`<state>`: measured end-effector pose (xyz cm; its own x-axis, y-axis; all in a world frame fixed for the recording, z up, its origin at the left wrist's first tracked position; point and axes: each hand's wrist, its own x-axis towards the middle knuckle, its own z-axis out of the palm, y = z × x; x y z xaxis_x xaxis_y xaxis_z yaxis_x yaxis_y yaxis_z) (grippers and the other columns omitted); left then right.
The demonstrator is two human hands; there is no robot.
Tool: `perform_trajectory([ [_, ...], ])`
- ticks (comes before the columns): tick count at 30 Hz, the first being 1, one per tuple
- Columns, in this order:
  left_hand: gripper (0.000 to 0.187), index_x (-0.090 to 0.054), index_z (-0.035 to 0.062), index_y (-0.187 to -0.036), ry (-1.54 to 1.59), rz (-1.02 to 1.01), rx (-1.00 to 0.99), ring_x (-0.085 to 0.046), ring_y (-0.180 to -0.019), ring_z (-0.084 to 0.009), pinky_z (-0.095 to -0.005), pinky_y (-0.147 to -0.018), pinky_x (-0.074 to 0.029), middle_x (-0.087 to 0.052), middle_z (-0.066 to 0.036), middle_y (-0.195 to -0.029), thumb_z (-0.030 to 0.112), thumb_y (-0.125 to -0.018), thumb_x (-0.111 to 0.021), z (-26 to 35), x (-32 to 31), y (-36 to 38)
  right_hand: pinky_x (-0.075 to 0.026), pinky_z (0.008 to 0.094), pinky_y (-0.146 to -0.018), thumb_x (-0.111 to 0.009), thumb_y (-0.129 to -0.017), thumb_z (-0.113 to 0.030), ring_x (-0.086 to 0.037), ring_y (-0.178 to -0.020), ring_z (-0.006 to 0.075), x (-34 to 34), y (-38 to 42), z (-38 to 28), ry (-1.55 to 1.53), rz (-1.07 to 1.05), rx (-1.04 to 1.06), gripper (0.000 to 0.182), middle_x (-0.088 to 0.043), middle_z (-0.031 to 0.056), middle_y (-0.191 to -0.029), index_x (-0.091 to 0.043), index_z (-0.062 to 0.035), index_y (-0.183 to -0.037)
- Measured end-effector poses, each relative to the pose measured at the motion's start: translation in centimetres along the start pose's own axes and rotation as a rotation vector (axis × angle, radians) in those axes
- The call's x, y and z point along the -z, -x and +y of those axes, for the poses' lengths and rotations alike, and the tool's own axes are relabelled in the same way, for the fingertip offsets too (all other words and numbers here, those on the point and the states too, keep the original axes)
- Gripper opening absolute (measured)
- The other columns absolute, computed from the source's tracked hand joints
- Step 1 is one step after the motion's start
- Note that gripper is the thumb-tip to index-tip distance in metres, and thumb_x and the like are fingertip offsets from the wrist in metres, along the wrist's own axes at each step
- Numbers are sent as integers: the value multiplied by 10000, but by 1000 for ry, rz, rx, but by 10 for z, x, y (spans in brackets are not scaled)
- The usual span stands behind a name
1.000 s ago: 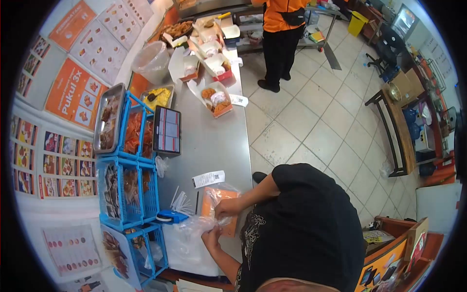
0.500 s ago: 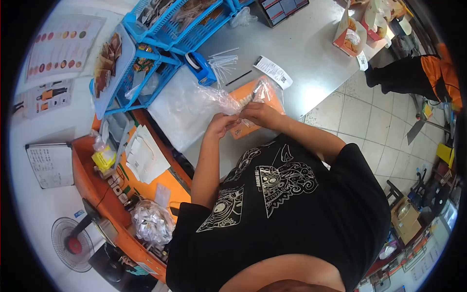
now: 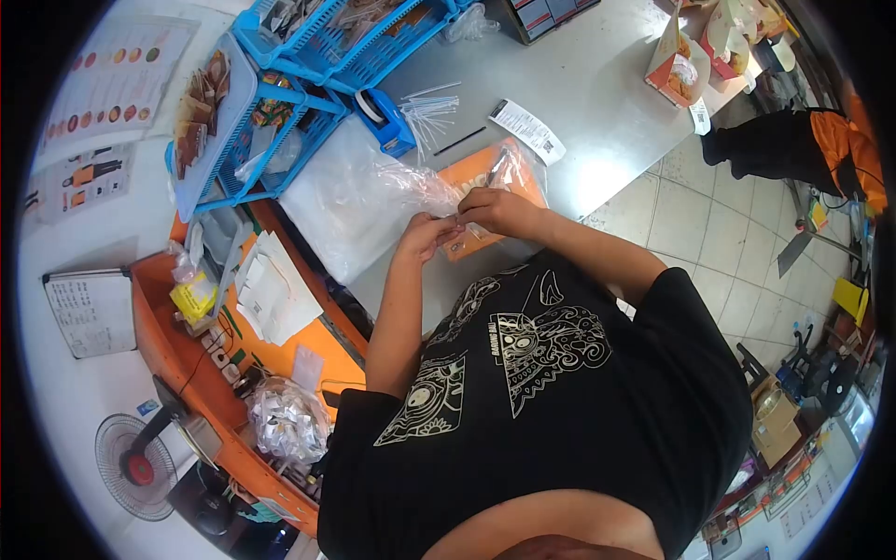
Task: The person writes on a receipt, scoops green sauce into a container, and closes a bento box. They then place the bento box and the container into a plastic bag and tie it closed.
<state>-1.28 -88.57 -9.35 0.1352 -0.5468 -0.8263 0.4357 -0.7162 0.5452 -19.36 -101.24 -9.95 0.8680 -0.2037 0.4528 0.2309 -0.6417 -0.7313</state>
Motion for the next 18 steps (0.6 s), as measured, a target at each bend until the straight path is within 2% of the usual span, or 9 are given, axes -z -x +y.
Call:
perform_trajectory([
  [2, 279, -596, -120, -1053, 13, -24, 12, -694, -858, -231, -284, -761, -593, -671, -173, -965, 54, -848, -673, -3, 3, -4, -531, 358, -804, -647, -713, 35, -628, -934, 257, 0, 0, 2, -15, -17, 1, 277, -635, 64, -998, -685, -60, -971],
  [5, 279, -595, -114, -1060, 33, -17, -26, -694, -857, -233, -286, -759, -592, -673, -169, -963, 53, -849, -666, 0, -3, 1, -532, 344, -791, -630, -702, 30, -631, -932, 250, 2, -1, 2, 26, 67, 12, 288, -635, 75, -981, -693, -61, -968],
  [9, 272, -597, -101, -1068, -3, -16, 1, -694, -848, -234, -278, -754, -589, -674, -154, -946, 48, -848, -658, 3, -3, 3, -532, 344, -813, -626, -689, 34, -627, -957, 250, 5, -2, -1, 29, -38, 5, 338, -631, 73, -1030, -687, -58, -1009],
  [10, 280, -587, -97, -1090, -2, -17, -2, -690, -869, -238, -298, -769, -589, -668, -157, -970, 38, -851, -642, 5, -4, 4, -532, 345, -822, -621, -692, 37, -625, -964, 250, 7, -2, -3, 19, -97, 12, 348, -629, 73, -1049, -682, -55, -1022],
  [12, 290, -577, -93, -1112, -4, -21, -4, -687, -889, -242, -317, -784, -588, -661, -161, -994, 28, -853, -627, 6, -5, 5, -531, 347, -830, -615, -694, 41, -621, -972, 249, 7, -5, -6, 11, -105, 36, 326, -633, 72, -1046, -682, -42, -1001],
  [14, 326, -549, -88, -1160, 48, -13, -18, -673, -946, -268, -373, -821, -582, -636, -178, -1064, 16, -855, -599, 2, -4, 3, -529, 348, -837, -609, -696, 46, -616, -979, 249, 5, -6, -7, 3, -116, 59, 304, -637, 71, -1043, -682, -30, -981],
  [16, 342, -535, -90, -1175, 71, -58, 18, -666, -964, -283, -395, -831, -577, -624, -186, -1092, 12, -853, -590, 0, 1, 1, -532, 348, -846, -595, -716, 26, -606, -1012, 250, 3, -8, -7, 41, -233, 51, 340, -624, 81, -1098, -660, -35, -1044],
  [18, 358, -520, -91, -1189, 88, -102, 52, -659, -982, -298, -417, -842, -573, -612, -193, -1119, 7, -851, -580, 0, 4, 1, -531, 349, -851, -593, -720, 17, -603, -1013, 249, 8, -10, -13, 89, -265, 76, 368, -611, 84, -1118, -640, -38, -1081],
])
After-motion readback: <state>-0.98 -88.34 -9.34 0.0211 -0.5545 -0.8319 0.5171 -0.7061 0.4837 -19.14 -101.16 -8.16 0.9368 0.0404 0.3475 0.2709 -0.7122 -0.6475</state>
